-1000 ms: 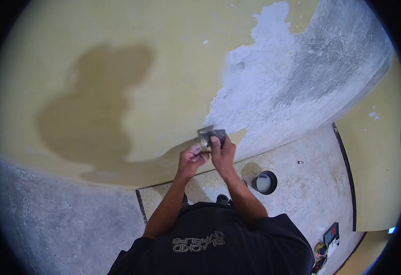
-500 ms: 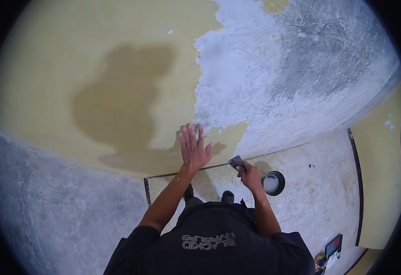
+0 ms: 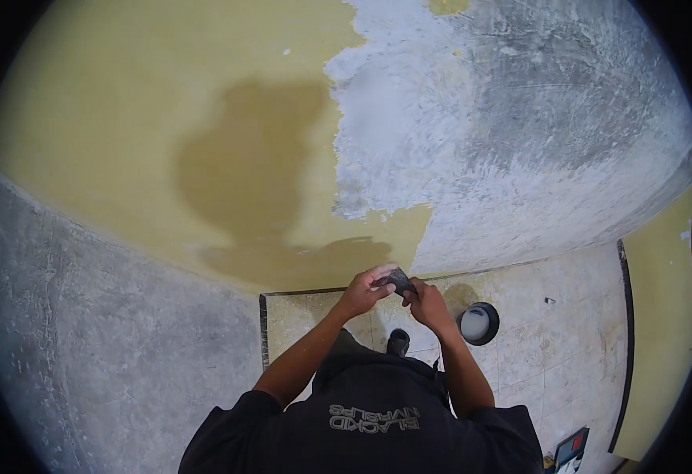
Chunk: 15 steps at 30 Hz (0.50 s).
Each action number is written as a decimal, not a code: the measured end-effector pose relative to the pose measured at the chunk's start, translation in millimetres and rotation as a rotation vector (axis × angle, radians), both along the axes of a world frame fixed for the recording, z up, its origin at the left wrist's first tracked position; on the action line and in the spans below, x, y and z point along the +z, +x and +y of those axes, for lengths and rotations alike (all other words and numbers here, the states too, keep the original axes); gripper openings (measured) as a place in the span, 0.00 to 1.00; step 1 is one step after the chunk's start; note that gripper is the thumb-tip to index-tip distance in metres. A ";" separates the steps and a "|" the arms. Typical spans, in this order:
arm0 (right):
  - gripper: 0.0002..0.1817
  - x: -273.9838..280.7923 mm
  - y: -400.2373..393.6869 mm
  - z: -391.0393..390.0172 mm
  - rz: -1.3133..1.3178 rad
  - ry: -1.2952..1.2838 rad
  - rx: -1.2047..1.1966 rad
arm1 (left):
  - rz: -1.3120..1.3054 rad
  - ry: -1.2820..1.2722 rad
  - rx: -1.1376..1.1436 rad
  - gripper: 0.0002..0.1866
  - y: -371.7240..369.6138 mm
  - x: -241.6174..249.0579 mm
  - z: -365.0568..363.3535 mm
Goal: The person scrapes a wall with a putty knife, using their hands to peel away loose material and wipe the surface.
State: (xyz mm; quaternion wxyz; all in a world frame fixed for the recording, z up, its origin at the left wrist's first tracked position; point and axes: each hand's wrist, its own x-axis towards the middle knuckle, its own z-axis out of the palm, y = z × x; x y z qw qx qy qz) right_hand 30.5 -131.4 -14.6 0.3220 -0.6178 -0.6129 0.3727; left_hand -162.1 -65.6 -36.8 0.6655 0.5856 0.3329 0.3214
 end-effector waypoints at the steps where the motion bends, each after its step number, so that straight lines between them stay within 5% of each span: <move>1: 0.09 5.4 -4.4 4.0 -0.005 -0.010 0.018 | 0.118 0.162 -0.026 0.23 -1.9 2.1 -0.3; 8: 0.18 26.4 -42.8 63.9 -0.230 0.078 -0.166 | -0.043 0.205 0.458 0.17 -52.6 4.6 9.6; 15: 0.22 -3.3 -75.9 112.9 -0.341 0.237 -0.474 | 0.064 -0.074 0.468 0.16 -105.5 6.7 -17.5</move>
